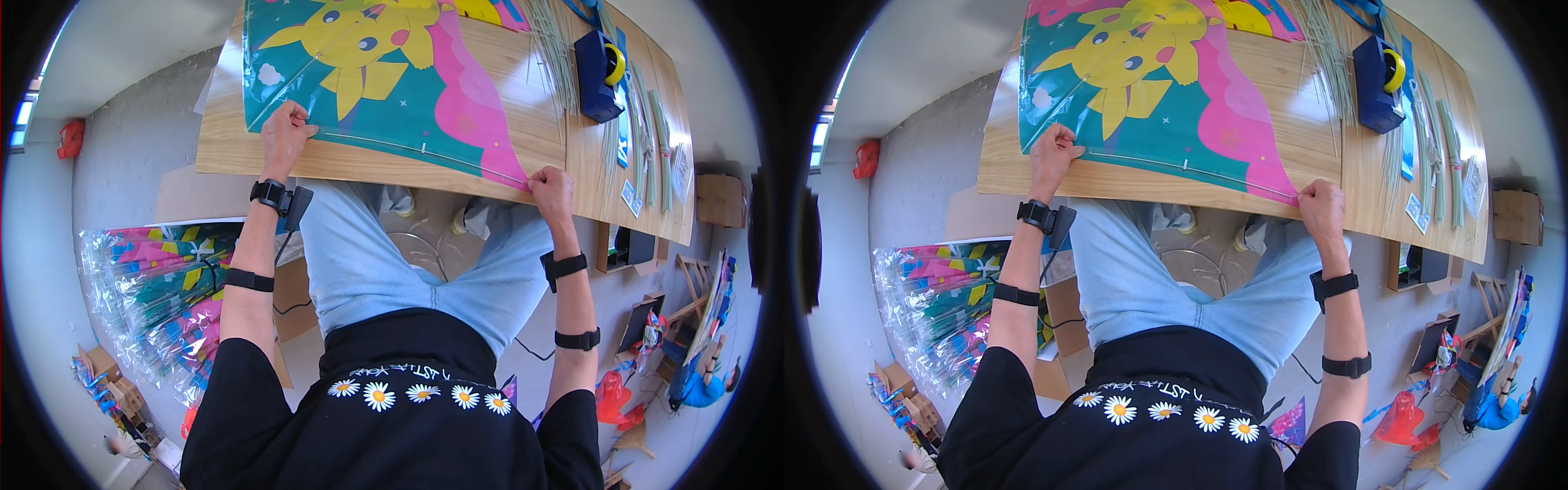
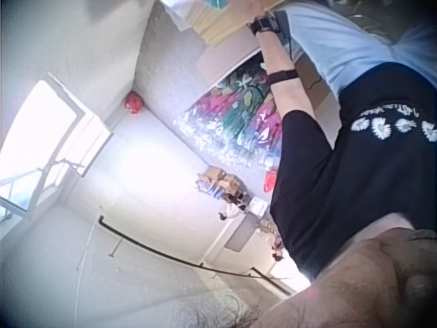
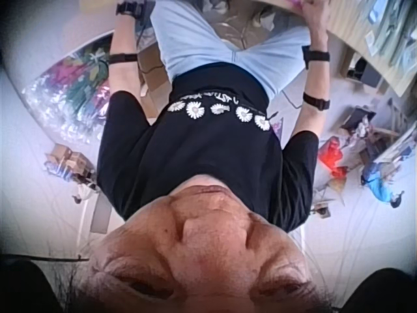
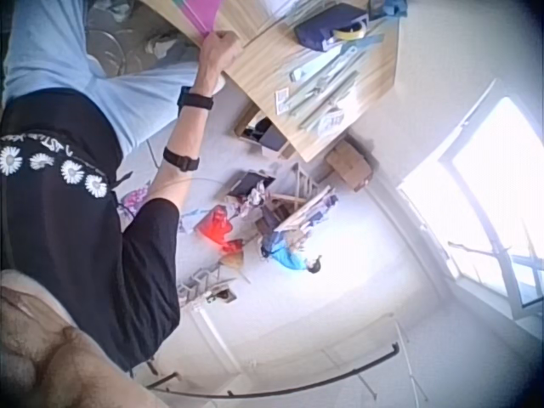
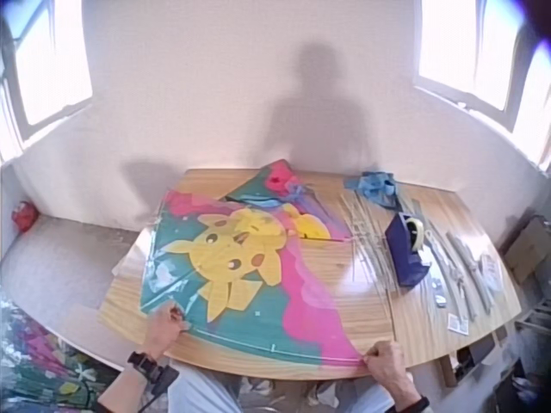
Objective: The recorder assembles character kites by inserting support rods into the plastic kite material and securing them.
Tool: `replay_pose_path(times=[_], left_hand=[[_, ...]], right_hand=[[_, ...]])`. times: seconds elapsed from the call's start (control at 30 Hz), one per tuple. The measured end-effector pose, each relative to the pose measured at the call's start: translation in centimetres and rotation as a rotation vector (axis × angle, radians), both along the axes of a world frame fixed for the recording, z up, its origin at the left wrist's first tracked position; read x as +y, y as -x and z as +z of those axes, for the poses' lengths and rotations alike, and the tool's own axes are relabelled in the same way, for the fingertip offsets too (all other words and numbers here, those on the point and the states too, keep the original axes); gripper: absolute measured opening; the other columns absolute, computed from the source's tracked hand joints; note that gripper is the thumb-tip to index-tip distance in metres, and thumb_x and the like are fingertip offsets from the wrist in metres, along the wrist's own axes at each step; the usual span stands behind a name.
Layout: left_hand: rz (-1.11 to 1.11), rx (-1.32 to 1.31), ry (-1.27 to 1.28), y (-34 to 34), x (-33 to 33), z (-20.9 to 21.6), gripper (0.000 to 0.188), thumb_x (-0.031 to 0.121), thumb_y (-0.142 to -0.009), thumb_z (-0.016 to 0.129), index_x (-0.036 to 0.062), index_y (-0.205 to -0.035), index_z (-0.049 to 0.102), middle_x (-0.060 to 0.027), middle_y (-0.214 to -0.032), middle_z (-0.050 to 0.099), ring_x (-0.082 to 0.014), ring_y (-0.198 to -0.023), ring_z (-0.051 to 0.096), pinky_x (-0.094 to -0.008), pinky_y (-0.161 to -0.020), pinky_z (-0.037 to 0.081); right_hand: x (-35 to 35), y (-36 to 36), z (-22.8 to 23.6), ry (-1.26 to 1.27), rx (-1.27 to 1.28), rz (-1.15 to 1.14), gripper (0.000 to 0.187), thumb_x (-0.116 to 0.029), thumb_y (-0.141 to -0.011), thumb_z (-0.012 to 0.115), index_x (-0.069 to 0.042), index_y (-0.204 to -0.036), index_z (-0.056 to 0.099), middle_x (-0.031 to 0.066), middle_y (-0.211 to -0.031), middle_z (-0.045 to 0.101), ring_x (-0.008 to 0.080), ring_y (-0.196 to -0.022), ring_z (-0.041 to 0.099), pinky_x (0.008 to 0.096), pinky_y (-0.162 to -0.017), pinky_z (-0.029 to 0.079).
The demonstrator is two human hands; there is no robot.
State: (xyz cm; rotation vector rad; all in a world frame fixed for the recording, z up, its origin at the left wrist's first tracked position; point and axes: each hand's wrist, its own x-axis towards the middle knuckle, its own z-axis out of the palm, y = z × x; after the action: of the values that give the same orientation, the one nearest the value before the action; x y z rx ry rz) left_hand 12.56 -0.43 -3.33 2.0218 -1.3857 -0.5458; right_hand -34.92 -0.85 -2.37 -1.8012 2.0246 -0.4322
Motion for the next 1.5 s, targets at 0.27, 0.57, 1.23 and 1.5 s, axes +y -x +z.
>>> replay_pose_path(times=[0.27, 0.57, 1.23, 1.5], left_hand=[[0.011, 0.007, -0.018, 0.0, 0.0, 0.2, 0.031, 0.005, -0.065, 0.085, 0.0047, -0.086, 0.062, -0.0035, -0.075, 0.062, -0.0162, -0.071, 0.06, -0.0285, -0.07, 0.05], [0.007, -0.001, -0.005, 0.0, 0.1, 0.1, 0.03, 0.005, -0.065, 0.084, 0.0046, -0.086, 0.062, -0.0036, -0.075, 0.062, -0.0164, -0.072, 0.06, -0.0287, -0.07, 0.05], [-0.091, -0.203, 0.354, 4.9, 0.5, 1.8, 0.02, -0.005, -0.072, 0.07, 0.0052, -0.085, 0.06, -0.0108, -0.081, 0.062, -0.029, -0.074, 0.062, -0.0363, -0.067, 0.05], [-0.645, 0.248, 0.282, 23.6, 0.9, 2.7, 0.011, 0.0, -0.074, 0.062, 0.0011, -0.084, 0.058, -0.0148, -0.078, 0.059, -0.0328, -0.075, 0.059, -0.0391, -0.066, 0.047]], right_hand=[[0.2, -0.3, 0.4, -0.016, -0.035, -0.001, 0.01, -0.009, -0.071, 0.071, 0.001, -0.072, 0.069, 0.0209, -0.074, 0.067, 0.036, -0.074, 0.066, 0.0424, -0.071, 0.053], [0.7, -0.6, 0.3, 0.037, 0.032, 0.023, 0.011, -0.009, -0.073, 0.074, 0.001, -0.074, 0.069, 0.02, -0.077, 0.068, 0.0352, -0.078, 0.066, 0.0424, -0.072, 0.052], [2.3, -0.4, -0.8, 0.171, -0.026, -0.048, 0.02, -0.007, -0.074, 0.076, -0.003, -0.083, 0.059, 0.0157, -0.079, 0.064, 0.0343, -0.077, 0.063, 0.0422, -0.07, 0.05], [2.3, -0.5, -0.9, 0.19, -0.015, -0.044, 0.018, -0.011, -0.076, 0.075, -0.005, -0.084, 0.061, 0.0151, -0.08, 0.066, 0.0351, -0.077, 0.064, 0.0444, -0.07, 0.051]])
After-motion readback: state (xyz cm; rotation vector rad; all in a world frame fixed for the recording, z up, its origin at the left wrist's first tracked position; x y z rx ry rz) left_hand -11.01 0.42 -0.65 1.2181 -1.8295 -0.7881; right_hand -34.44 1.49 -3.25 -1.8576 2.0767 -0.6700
